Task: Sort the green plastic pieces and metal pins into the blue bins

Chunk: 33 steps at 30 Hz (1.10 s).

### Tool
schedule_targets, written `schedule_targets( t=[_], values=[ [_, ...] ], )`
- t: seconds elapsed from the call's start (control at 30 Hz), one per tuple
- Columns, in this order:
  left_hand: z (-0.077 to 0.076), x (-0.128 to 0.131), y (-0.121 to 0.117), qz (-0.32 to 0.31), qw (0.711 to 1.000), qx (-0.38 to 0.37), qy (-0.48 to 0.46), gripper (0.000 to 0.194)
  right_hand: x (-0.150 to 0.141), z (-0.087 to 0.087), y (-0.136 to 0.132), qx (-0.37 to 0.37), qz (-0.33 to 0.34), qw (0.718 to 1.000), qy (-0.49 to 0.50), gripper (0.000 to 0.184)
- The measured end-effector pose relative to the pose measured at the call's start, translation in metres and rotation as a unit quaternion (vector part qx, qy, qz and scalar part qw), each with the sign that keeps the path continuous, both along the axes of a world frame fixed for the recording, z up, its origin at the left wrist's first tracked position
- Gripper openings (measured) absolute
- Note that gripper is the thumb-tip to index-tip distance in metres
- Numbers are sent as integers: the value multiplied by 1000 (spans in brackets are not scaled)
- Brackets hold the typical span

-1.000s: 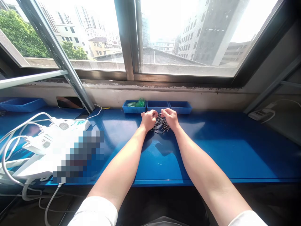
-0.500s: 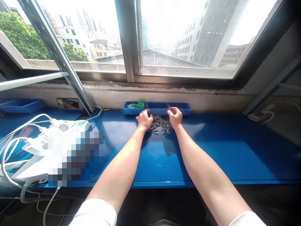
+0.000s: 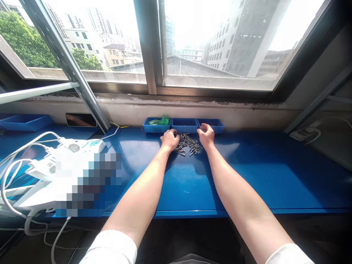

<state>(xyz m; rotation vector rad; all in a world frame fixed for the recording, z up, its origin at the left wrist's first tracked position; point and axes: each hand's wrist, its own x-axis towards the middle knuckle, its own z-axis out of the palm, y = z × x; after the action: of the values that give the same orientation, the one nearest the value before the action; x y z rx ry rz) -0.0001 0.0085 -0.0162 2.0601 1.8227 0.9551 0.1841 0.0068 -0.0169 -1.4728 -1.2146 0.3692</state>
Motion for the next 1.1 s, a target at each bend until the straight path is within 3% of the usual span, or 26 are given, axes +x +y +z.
schedule_targets(
  t=[0.1, 0.23, 0.33, 0.7, 0.93, 1.1],
  values=[
    [-2, 0, 2, -7, 999, -5, 38, 32, -7, -1, -5, -32, 57, 994, -87, 33],
    [-5, 1, 3, -15, 997, -22, 70, 36, -17, -9, -5, -83, 83, 963, -241, 34],
    [-7, 2, 2, -21, 996, -26, 80, 36, -23, -13, -5, -100, 96, 946, -293, 33],
    [-8, 6, -2, -26, 994, -29, 104, 35, -22, -15, -2, -80, 132, 951, -269, 16],
    [-9, 5, -1, -31, 994, -22, 106, 35, -22, -15, -2, -76, 96, 960, -253, 24],
    [-8, 6, -1, -27, 994, -26, 107, 34, -23, -12, -4, -77, 111, 958, -254, 18]
  ],
)
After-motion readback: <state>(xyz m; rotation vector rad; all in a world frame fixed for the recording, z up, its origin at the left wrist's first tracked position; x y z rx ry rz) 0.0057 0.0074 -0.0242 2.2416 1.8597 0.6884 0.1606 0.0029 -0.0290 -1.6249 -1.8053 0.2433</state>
